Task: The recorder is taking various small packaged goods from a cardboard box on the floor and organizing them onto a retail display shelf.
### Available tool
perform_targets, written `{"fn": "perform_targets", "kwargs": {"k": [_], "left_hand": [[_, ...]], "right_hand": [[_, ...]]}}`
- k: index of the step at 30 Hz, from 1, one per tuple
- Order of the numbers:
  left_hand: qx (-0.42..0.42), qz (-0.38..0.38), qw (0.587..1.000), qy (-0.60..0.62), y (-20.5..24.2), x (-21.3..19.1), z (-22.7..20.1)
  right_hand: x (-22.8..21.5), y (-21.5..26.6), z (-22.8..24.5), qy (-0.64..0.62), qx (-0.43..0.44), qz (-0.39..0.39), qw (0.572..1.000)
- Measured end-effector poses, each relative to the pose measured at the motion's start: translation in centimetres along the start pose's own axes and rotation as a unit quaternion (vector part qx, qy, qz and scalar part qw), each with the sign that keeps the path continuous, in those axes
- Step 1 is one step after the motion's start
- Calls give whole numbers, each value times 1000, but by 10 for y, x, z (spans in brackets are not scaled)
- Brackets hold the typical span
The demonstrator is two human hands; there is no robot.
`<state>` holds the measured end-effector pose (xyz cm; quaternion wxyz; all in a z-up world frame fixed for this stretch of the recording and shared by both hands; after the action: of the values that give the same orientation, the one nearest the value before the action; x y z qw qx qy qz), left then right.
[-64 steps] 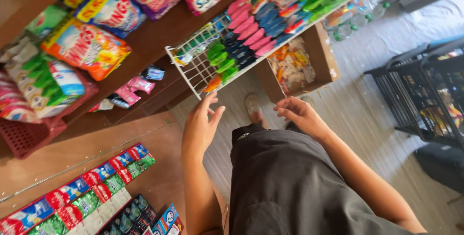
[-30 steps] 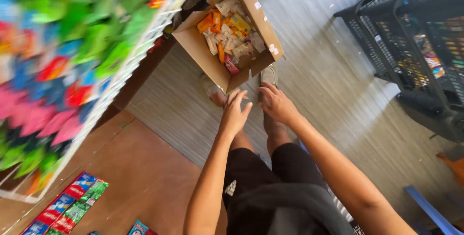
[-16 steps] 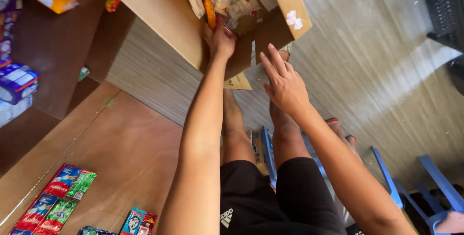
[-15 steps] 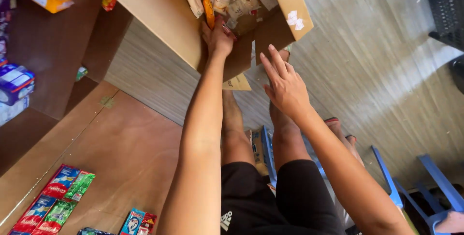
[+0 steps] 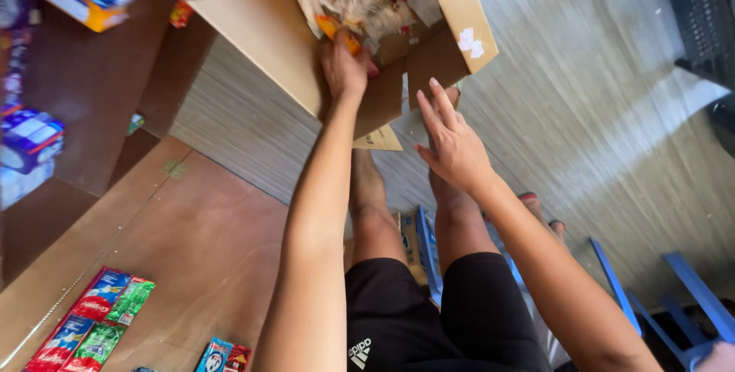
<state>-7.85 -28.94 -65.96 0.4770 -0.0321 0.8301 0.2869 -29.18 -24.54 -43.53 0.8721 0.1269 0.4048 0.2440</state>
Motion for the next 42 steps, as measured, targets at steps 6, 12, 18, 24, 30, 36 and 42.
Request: {"fn": "perform_targets", "kwargs": {"k": [6,12,18,24,30,36,42], "left_hand": [[83,-99,959,252,77,-92,-52],[105,65,895,429,197,-233,-135],[192,21,916,351,287,-360,-143],[184,11,877,444,331,-420,-75],[170,17,841,513,354,-496,-24],[187,-166,811,529,379,-615,16],[81,-356,853,372,377,-676,71]], "right_hand": [[-12,10,-6,-181,47,5,982],[-59,27,57,-474,138,-18,869],[-81,73,151,-588,134,-11,798],[-99,121,261,-565,118,2,816],[-110,137,379,-409,67,54,908],[-135,129,547,-235,-218,49,946],[-141,107,662,-127,-388,-24,912]]}}
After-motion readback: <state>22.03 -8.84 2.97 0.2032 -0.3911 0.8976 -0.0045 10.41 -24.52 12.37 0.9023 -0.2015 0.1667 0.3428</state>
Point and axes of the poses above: each hand's wrist, its own y-axis away from the middle knuckle, its own x-axis out of the palm, z = x × y, the point moved 8 cm from there along -y, towards the middle knuckle, and after that the axes turned 5 degrees about -z, right-handed, at the moved point
